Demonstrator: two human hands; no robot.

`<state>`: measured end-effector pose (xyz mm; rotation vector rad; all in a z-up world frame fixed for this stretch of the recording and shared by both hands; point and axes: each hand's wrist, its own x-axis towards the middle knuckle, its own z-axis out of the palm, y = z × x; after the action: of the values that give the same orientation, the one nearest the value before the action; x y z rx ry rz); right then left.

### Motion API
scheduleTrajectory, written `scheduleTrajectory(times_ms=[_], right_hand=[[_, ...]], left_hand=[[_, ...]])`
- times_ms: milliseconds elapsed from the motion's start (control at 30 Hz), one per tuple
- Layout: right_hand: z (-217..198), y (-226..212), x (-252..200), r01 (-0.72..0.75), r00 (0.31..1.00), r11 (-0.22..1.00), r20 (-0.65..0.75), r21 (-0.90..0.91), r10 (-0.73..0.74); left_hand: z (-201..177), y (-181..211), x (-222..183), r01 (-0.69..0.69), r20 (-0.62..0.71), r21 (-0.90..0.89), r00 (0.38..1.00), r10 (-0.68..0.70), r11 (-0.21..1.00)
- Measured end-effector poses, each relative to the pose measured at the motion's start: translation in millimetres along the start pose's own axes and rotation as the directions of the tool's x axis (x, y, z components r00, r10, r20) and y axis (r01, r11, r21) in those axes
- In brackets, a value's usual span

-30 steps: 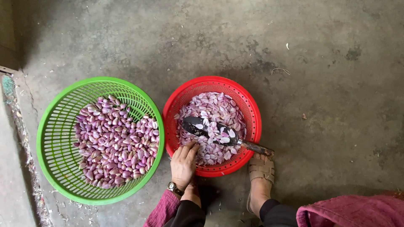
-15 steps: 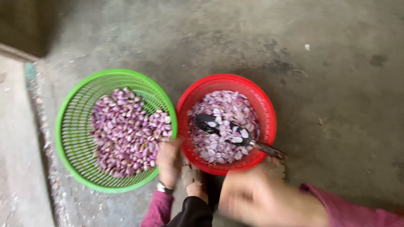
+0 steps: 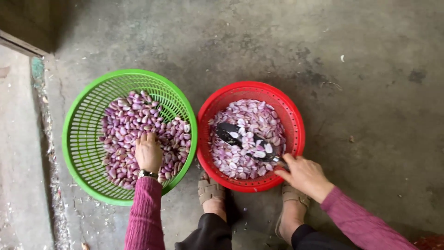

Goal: A person is using a manual handheld slicer to slice shallots from a green plastic basket into a red plastic basket.

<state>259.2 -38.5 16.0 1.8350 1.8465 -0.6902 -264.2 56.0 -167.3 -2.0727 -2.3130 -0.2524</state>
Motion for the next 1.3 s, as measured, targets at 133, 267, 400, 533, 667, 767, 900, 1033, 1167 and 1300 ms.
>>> scheduleTrajectory(times_ms=[133,267,400,533,667,767,900,1033,1167,1300], right_hand=[[14,-12,9,0.046,0.999,0.989,0.002,0.138,-0.047],[5,-17,1,0.039,0.998,0.936,0.029,0.349,-0.053],[-43,-33,-38,-0.037,0.997,0.852,0.078,0.522,-0.004],[3,-27,-27,0.005,0.998,0.741,0.04,0.671,-0.043],[20,-19,-27,0.199,0.973,0.73,-0.22,0.654,-0.069],[12,-22,-35,0.308,0.936,0.782,-0.318,0.542,-0.149],[6,-19,-33,0.328,0.919,0.822,-0.357,0.465,-0.164],[10,-16,-32,0.362,0.898,0.83,-0.397,0.424,-0.189],[17,-14,-34,0.416,0.856,0.847,-0.457,0.332,-0.242],[16,-12,-33,0.379,0.886,0.865,-0.399,0.329,-0.237]], left_hand=[[-8,2,-11,-0.076,-0.044,-0.037,0.996,0.074,0.996],[-93,51,-30,0.127,-0.072,-0.489,0.98,-0.185,0.863],[-192,151,-39,0.317,0.218,-0.887,0.928,-0.301,0.334],[-188,201,-39,0.469,0.484,-0.861,0.875,-0.032,-0.197],[-129,231,-47,0.528,0.61,-0.716,0.791,-0.041,-0.457],[-99,245,-59,0.567,0.698,-0.616,0.715,-0.045,-0.546],[-102,246,-65,0.586,0.705,-0.544,0.708,0.051,-0.6],[-92,241,-69,0.674,0.805,-0.442,0.589,0.07,-0.592],[-99,249,-57,0.621,0.865,-0.396,0.499,-0.048,-0.676],[-89,250,-58,0.605,0.832,-0.43,0.554,-0.033,-0.67]])
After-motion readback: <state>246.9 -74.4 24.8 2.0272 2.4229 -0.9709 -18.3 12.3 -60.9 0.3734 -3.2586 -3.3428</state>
